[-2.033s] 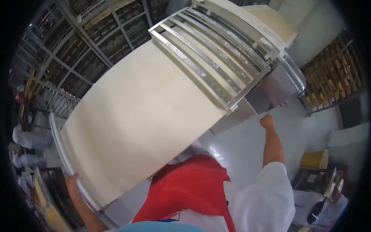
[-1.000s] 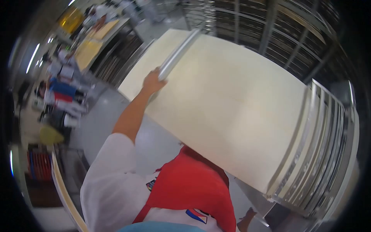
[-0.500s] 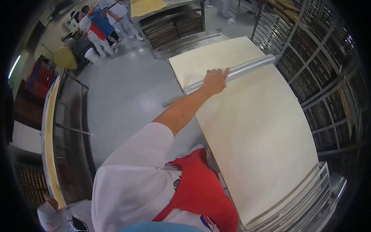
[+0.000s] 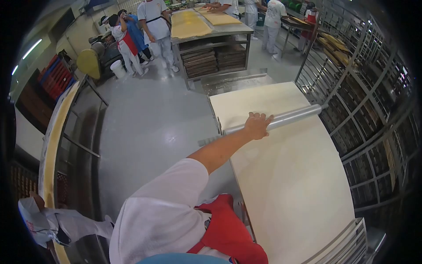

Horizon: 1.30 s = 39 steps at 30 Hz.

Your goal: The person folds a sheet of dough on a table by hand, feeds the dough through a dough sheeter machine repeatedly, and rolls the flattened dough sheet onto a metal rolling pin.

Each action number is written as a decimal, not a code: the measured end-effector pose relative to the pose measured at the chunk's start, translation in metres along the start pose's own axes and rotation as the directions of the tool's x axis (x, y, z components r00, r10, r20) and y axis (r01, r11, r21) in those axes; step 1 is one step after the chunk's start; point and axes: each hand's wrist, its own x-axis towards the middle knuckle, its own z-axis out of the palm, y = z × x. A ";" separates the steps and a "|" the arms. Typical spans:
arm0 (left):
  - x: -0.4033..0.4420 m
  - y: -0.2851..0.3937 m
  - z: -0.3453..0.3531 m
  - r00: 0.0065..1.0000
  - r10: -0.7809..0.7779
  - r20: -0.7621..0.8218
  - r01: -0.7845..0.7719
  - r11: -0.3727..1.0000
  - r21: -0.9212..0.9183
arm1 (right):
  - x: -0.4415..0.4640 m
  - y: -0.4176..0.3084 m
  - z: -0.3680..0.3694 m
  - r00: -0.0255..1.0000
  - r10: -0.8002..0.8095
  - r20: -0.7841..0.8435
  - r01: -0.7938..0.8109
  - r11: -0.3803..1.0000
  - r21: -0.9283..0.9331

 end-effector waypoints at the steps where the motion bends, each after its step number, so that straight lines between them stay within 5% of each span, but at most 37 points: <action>1: 0.001 -0.001 -0.004 0.999 -0.012 0.040 0.012 1.000 -0.009 | 0.000 0.000 0.001 1.000 -0.002 -0.001 0.002 1.000 0.000; 13: 0.031 -0.013 0.002 0.990 -0.057 0.129 0.073 0.990 -0.121 | -0.030 0.076 -0.029 0.995 0.080 -0.067 -0.071 0.990 0.121; 16: 0.058 -0.028 0.032 0.975 -0.019 0.221 0.076 0.965 -0.251 | -0.059 0.144 -0.046 0.978 0.167 -0.122 -0.140 0.970 0.201; 18: 0.071 -0.032 0.059 0.998 0.008 0.064 0.005 0.979 -0.204 | -0.089 0.218 -0.054 0.952 0.261 -0.161 -0.219 0.946 0.241; 23: 0.096 -0.037 0.063 0.982 0.127 0.142 -0.059 0.912 -0.406 | -0.130 0.324 -0.044 0.886 0.414 -0.207 -0.398 0.910 0.117; 24: 0.093 -0.027 0.050 0.976 0.127 0.179 -0.052 0.927 -0.370 | -0.135 0.328 -0.038 0.930 0.271 -0.248 -0.280 0.960 -0.003; 25: 0.087 -0.017 0.043 0.983 0.091 0.160 -0.035 0.945 -0.324 | -0.143 0.322 -0.032 0.891 0.362 -0.275 -0.278 0.913 0.300; 28: 0.079 -0.002 0.027 0.962 0.141 0.232 -0.043 0.922 -0.385 | -0.154 0.290 -0.016 0.890 0.380 -0.253 -0.350 0.924 0.156; 30: 0.099 -0.012 0.044 0.966 0.162 0.201 -0.050 0.881 -0.470 | -0.138 0.296 -0.011 0.950 0.251 -0.186 -0.254 0.967 0.012; 31: 0.096 -0.006 0.035 0.957 0.168 0.237 -0.029 0.867 -0.498 | -0.148 0.275 -0.008 0.909 0.353 -0.223 -0.310 0.928 0.204; 34: 0.104 -0.014 0.045 0.965 0.234 0.120 -0.129 0.817 -0.562 | -0.153 0.246 -0.007 0.925 0.332 -0.186 -0.313 0.942 0.122; 39: 0.100 -0.018 0.038 0.938 0.157 0.308 0.108 0.712 -0.693 | -0.152 0.251 0.002 0.896 0.331 -0.295 -0.234 0.918 0.319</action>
